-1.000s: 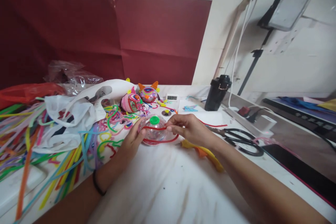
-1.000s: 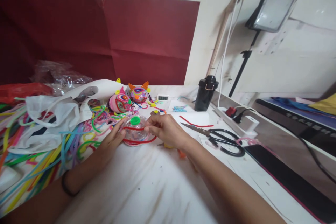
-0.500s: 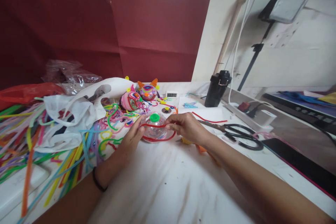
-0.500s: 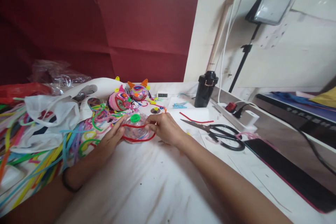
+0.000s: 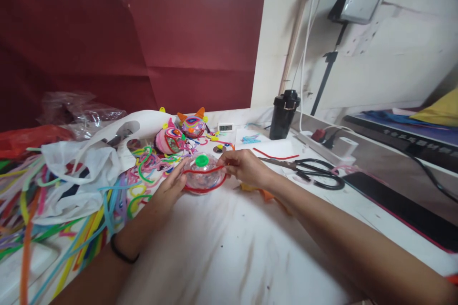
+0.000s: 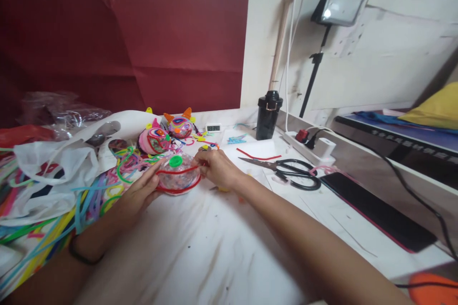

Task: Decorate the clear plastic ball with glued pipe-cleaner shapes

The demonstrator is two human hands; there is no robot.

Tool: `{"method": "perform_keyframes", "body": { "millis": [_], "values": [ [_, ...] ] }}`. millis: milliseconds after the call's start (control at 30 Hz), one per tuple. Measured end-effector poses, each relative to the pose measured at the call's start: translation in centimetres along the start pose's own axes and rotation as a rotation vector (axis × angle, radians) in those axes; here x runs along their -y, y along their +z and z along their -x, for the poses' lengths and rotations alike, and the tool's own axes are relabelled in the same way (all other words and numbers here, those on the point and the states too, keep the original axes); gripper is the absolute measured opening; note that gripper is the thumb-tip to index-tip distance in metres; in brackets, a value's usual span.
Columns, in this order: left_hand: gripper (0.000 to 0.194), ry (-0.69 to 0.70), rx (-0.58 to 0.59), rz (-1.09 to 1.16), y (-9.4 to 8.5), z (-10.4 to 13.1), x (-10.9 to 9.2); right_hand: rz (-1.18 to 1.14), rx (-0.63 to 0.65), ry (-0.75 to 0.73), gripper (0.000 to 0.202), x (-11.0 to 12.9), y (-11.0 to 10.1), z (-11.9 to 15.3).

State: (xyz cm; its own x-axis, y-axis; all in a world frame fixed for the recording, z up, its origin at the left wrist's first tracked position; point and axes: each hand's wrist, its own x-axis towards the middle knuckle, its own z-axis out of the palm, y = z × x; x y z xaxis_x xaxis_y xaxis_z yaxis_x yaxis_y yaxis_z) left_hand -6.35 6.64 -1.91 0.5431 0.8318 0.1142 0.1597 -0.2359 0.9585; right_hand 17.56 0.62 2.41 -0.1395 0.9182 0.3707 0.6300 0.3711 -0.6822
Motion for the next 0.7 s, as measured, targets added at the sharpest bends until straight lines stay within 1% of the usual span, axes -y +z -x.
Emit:
{"method": "perform_keyframes", "body": {
  "millis": [233,400,533,700],
  "values": [
    [0.074,-0.049,0.024,0.031,-0.4,-0.1,-0.7,-0.066,-0.007,0.023,0.018,-0.3,0.0,-0.1],
    [0.073,-0.088,0.046,0.064,-0.9,-0.1,-0.5,-0.121,-0.002,0.047,0.012,-0.9,0.4,-0.3],
    [0.071,-0.056,0.071,0.060,-1.1,-0.4,0.0,-0.148,-0.014,0.062,0.008,-1.4,0.7,-0.5],
    [0.070,-0.017,0.055,0.053,-0.5,-0.7,0.0,-0.146,-0.026,0.075,0.008,-1.5,0.8,-0.6]
  ]
}}
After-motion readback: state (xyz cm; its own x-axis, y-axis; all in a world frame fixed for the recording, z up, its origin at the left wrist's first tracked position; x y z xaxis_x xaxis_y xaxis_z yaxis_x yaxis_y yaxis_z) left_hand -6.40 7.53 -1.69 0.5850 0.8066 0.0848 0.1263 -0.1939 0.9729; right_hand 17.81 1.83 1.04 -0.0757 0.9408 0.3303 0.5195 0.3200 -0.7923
